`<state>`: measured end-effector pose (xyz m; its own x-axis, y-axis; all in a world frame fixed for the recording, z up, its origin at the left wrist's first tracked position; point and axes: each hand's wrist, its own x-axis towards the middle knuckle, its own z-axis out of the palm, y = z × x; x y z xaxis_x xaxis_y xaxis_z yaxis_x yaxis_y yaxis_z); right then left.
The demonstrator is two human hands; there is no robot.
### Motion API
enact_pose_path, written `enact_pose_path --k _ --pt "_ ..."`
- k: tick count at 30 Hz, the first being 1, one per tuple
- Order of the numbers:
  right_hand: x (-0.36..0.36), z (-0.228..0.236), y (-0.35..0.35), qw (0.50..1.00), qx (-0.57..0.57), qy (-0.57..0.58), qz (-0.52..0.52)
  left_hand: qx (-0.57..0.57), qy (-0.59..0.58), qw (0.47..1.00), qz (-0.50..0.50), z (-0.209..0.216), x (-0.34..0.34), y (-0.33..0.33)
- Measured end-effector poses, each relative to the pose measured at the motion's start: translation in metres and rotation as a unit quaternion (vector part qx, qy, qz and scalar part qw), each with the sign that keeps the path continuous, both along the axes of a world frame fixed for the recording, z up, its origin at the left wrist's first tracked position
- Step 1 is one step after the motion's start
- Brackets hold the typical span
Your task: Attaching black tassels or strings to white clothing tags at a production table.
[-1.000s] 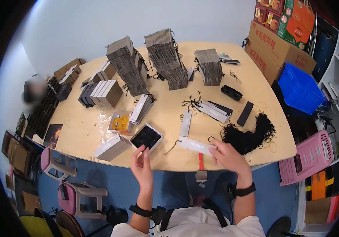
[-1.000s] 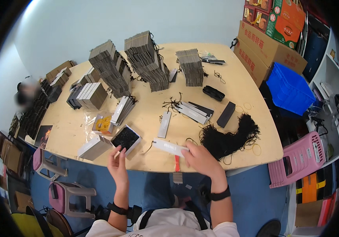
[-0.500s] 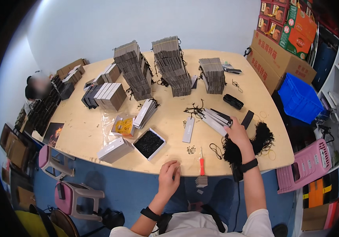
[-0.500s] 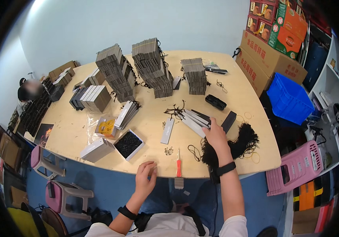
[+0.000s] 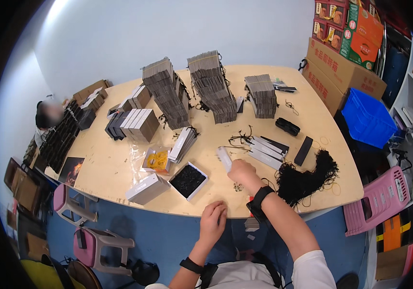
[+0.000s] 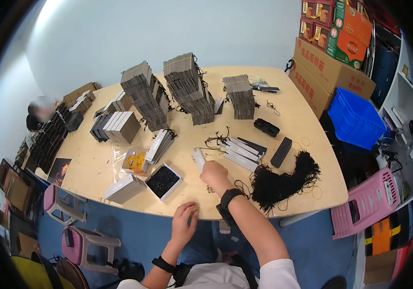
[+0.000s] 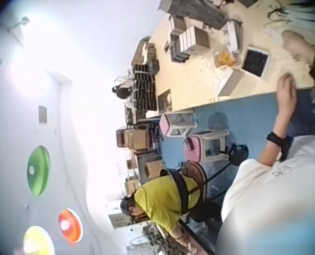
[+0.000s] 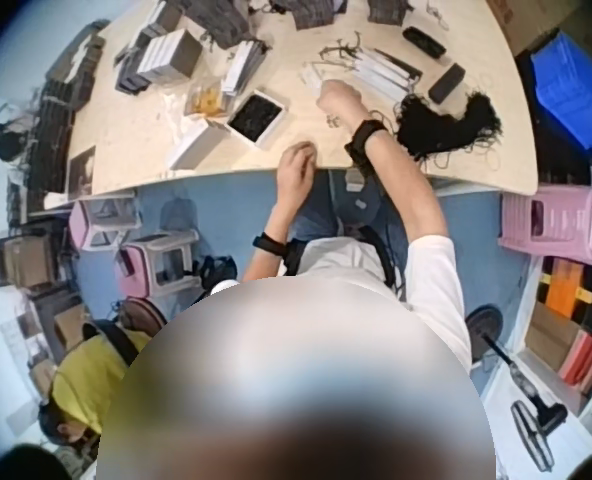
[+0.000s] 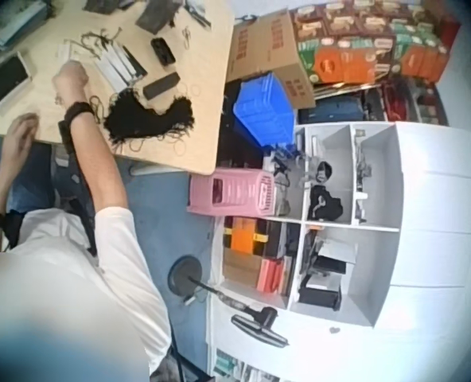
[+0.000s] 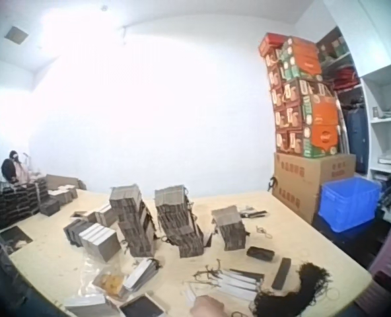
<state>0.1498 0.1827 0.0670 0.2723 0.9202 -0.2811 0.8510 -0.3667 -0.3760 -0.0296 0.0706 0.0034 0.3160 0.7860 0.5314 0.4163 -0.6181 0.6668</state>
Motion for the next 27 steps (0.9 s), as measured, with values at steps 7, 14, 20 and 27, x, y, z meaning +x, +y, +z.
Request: enact_pose_path --k 7,14,20,27 --pt "0.03 -0.016 0.014 0.989 -0.009 0.149 -0.01 0.042 0.006 0.999 0.007 -0.001 0.003 0.002" --pt "0.08 0.008 -0.012 0.929 0.295 0.221 -0.021 0.051 0.005 0.999 0.006 -0.002 -0.001 0.001" --pt "0.156 0.003 -0.043 0.934 0.234 0.264 -0.047 0.065 0.015 0.998 0.011 -0.003 0.001 0.001" --pt "0.167 -0.009 -0.047 0.963 0.151 0.192 -0.118 0.066 0.021 0.997 0.013 -0.003 0.002 0.001"
